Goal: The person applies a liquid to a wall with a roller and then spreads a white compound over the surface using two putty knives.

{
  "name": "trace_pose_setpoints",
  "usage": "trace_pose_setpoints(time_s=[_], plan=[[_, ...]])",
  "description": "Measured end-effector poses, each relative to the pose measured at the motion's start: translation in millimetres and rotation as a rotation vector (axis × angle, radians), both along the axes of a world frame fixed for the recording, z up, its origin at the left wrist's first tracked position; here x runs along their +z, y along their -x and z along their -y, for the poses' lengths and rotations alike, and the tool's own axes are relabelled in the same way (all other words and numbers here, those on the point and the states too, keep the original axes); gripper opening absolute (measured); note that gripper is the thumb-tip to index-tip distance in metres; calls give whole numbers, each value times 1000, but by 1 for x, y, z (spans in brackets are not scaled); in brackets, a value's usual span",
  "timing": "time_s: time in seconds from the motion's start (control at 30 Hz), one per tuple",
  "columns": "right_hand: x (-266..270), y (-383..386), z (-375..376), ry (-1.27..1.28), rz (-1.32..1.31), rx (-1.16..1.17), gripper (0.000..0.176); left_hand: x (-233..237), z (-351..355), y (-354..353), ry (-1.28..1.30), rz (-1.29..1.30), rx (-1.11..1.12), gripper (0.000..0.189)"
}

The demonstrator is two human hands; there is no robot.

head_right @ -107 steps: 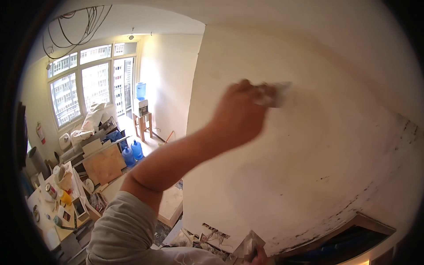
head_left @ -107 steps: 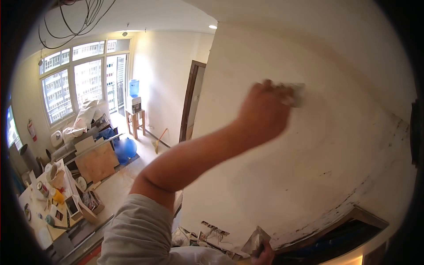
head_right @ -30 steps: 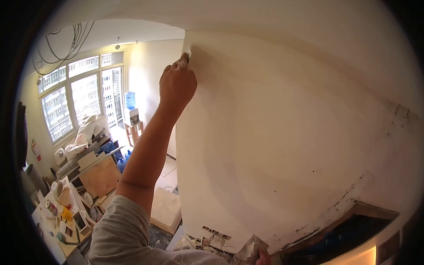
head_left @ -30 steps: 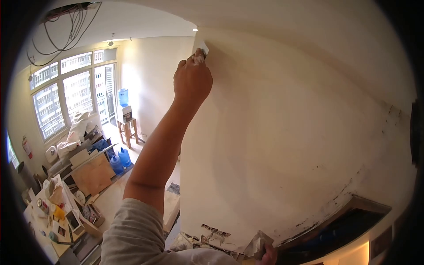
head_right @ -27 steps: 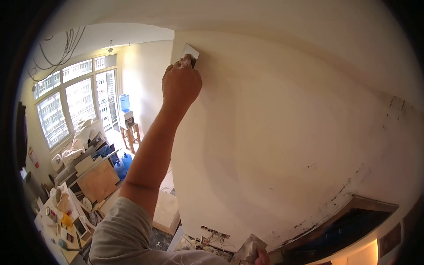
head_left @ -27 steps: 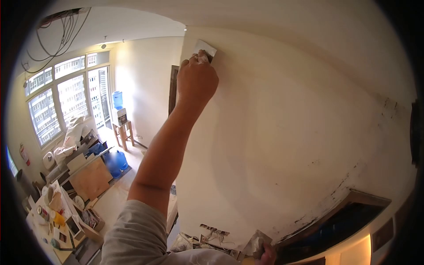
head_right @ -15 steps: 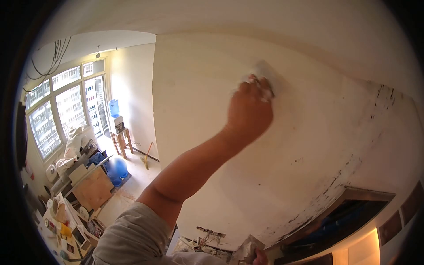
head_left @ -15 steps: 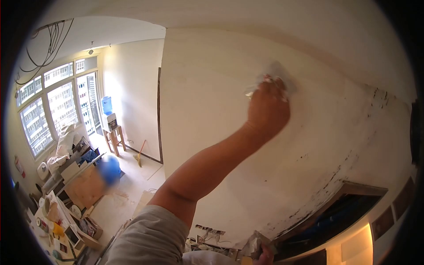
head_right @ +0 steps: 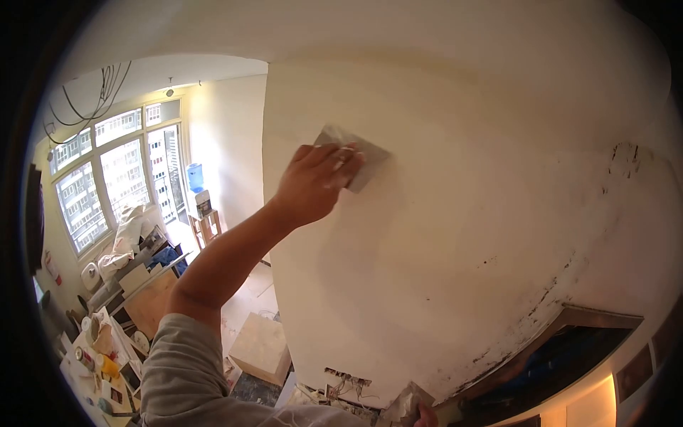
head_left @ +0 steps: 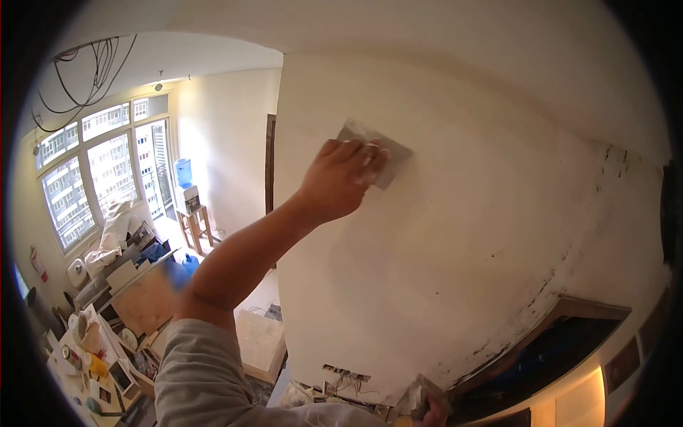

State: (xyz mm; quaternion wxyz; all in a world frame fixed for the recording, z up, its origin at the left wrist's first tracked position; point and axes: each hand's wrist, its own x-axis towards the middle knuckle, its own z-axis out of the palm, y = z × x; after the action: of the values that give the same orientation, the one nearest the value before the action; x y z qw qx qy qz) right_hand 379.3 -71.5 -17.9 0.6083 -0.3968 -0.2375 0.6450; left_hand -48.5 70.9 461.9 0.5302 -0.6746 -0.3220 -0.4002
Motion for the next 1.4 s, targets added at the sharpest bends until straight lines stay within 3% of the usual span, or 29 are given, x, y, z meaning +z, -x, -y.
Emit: trace_pose_setpoints(time_s=[0.03, 0.07, 0.13, 0.2, 0.23, 0.33, 0.4, 0.47, 0.53, 0.6, 0.67, 0.73, 0.87, 0.9, 1.07, 1.13, 1.2, 1.27, 1.4], plan=[[0, 7, -3, -29, 63, -51, 21, 3, -1, 17, 66, 63, -33, 37], [-1, 13, -1, -51, 127, -105, 22, 11, -3, 30, -110, 111, 100, 36], [-3, 16, 9, -83, 262, -223, 23, 34, 13, 45, -95, 494, 199, 30], [-42, -4, -8, -102, 376, -129, 24, 44, -4, 63, -164, 620, 256, 33], [-59, -14, -13, -111, 431, -84, 25, 45, -11, 59, -79, 665, 257, 36], [-41, -12, -13, 46, 345, -7, 26, 42, -24, 13, -10, 642, 317, 41], [61, 13, 22, -414, 1082, -54, 30, 31, -37, -32, -59, 586, 161, 42], [105, 30, 25, -420, 1016, -117, 31, 18, -47, -84, -79, 419, 147, 44], [103, 36, 9, 1, 123, -200, 31, 9, -31, -142, -15, 385, 127, 44], [131, 33, 2, -68, -87, -200, 35, 4, 3, -172, 408, 308, -52, 47], [168, 28, 0, -248, -275, -91, 36, -23, 27, -184, 488, 161, -319, 42], [193, 27, -3, -269, -319, -83, 39, -58, 44, -187, 498, -2, -747, 36], [226, 35, 2, -356, -355, -43, 39, -145, 60, -186, 732, -167, -1107, 36], [235, 36, -1, -306, -478, 15, 37, -161, 61, -185, 718, -192, -1099, 36], [248, 51, -12, -355, -427, -2, 37, -186, 64, -159, 749, -148, -949, 43], [248, 52, -17, -357, -410, -27, 38, -187, 53, -137, 712, -266, -836, 56], [241, 50, -25, -310, -439, -62, 39, -182, 40, -109, 820, -254, -798, 58], [264, 54, -20, -437, -368, -36, 40, -170, 32, -87, 793, -361, -652, 54], [278, 61, -32, -497, -240, 81, 42, -119, 41, -87, 776, -228, -795, 40]])
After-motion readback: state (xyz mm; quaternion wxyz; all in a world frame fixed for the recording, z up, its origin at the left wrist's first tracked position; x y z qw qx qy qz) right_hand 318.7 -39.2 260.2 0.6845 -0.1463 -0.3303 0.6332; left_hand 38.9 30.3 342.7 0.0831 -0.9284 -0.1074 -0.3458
